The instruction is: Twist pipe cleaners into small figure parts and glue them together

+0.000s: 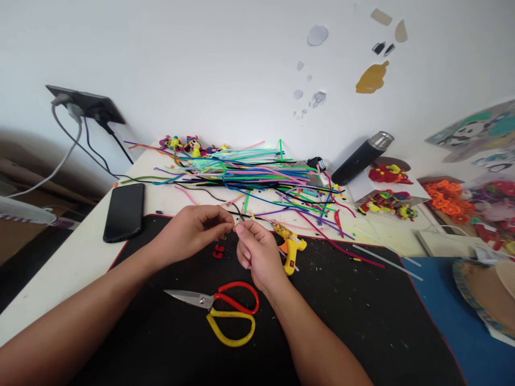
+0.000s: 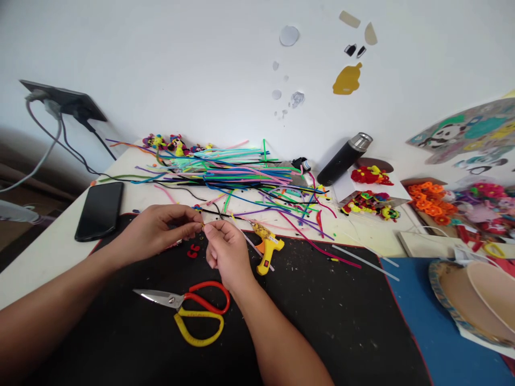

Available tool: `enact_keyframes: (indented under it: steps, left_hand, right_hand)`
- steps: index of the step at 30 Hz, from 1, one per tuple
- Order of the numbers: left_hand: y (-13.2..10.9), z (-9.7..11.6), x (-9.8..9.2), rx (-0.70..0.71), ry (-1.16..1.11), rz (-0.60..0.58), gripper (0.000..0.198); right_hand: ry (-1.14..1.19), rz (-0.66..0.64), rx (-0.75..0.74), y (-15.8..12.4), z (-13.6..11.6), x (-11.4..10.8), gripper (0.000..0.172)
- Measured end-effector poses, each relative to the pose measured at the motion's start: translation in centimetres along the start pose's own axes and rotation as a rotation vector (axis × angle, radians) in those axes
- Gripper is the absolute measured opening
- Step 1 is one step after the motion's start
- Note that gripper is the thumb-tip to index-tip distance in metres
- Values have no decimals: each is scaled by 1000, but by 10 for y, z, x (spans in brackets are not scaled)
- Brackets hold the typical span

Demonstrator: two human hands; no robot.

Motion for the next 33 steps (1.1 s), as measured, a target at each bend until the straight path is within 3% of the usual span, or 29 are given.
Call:
enact_keyframes:
  steps: [11, 23, 33]
  left_hand:
    - [0, 2, -2, -57, -124, -122, 32]
    - [-3, 2, -7, -64, -66, -208, 28]
    - [-2, 6, -1, -32, 5, -113, 31]
  right_hand:
    - [-101, -86, -77, -3, 8, -5, 29]
    - [-138, -111, -68, -3, 4, -2, 35]
    - [-97, -101, -81, -2, 14, -6, 30]
Point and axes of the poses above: each hand's wrist, its own y-axis towards the middle knuckle, its own x-axis out of the palm, z = x × y, the point moved 2 cm from there along y, towards the middle knuckle, and after that the axes turned 15 degrees about -x, right-handed, at the moved point
